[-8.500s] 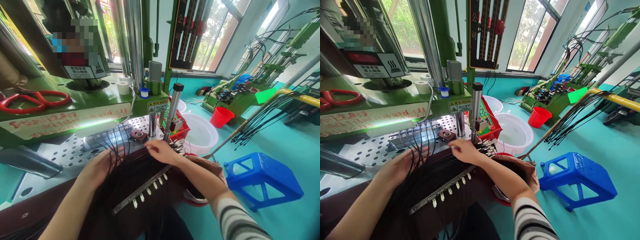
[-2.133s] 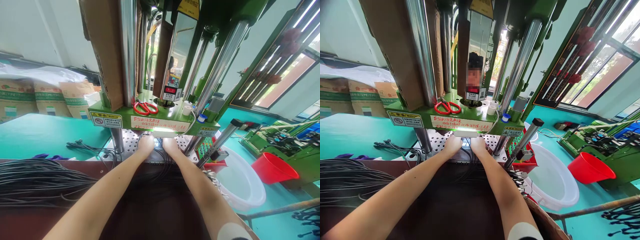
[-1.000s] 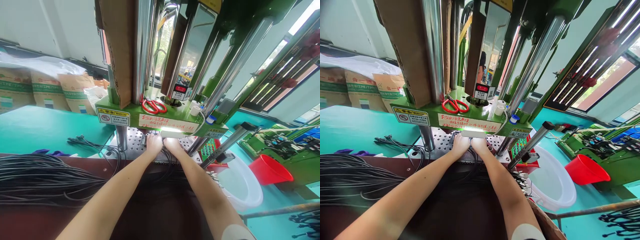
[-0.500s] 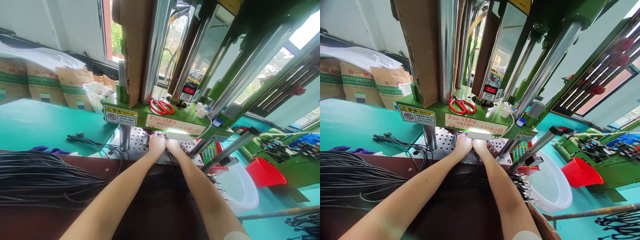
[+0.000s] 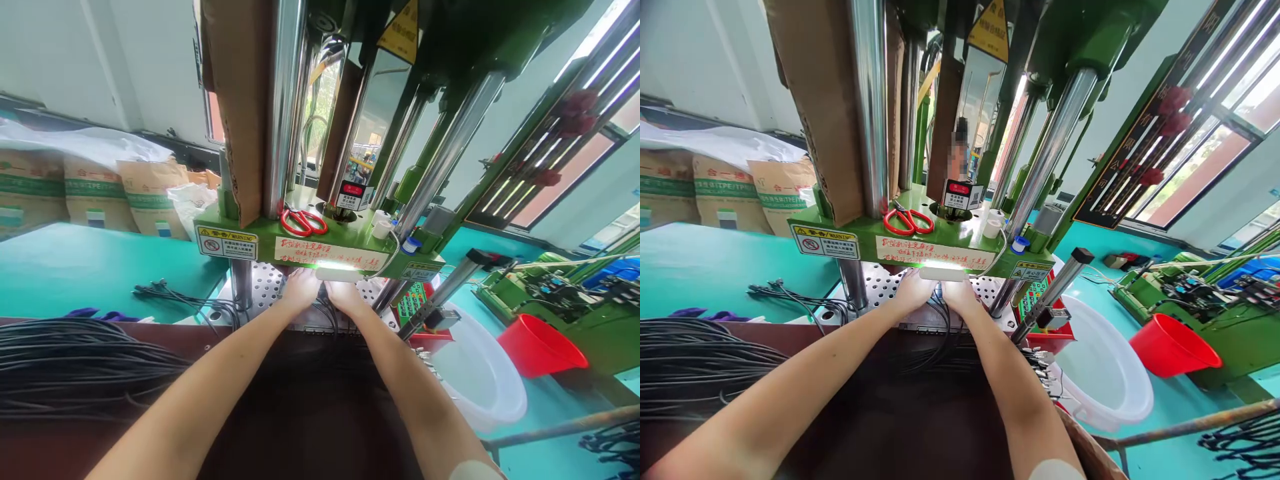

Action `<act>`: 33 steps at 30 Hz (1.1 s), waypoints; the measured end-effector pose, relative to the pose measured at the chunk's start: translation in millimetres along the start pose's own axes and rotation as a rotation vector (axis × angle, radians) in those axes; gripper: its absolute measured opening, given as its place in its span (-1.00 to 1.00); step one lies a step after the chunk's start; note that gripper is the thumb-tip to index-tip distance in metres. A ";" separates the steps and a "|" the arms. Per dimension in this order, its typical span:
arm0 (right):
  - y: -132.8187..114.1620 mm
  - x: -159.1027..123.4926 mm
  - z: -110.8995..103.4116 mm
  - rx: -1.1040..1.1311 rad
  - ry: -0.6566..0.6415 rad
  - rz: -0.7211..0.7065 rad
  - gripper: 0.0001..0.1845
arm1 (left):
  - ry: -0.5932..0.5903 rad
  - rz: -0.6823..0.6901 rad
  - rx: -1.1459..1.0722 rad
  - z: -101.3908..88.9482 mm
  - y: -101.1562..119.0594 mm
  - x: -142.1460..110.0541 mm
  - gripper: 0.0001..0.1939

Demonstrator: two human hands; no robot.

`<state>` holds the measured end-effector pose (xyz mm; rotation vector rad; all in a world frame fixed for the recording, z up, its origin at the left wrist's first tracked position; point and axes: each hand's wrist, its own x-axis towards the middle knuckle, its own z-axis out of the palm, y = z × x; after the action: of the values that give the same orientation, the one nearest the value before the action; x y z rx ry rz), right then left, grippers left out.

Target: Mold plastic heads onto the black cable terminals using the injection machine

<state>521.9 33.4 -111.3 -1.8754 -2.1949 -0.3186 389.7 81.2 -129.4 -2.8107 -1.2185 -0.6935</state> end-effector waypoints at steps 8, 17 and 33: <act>12.9 -16.6 -10.4 0.096 -0.176 -0.105 -0.59 | -0.159 0.260 -0.059 0.5 -35.2 -6.2 -0.62; 8.8 -2.2 0.3 0.135 -0.181 0.011 -0.61 | -0.219 0.172 -0.082 5.6 -34.0 3.8 -0.53; 28.1 -20.7 -1.2 0.112 -0.184 0.033 -0.65 | -0.227 0.108 -0.085 1.1 -56.1 -13.6 -0.44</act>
<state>552.8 17.9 -116.4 -1.9458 -2.2418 -0.0159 343.0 111.1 -145.3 -3.0683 -1.0762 -0.4402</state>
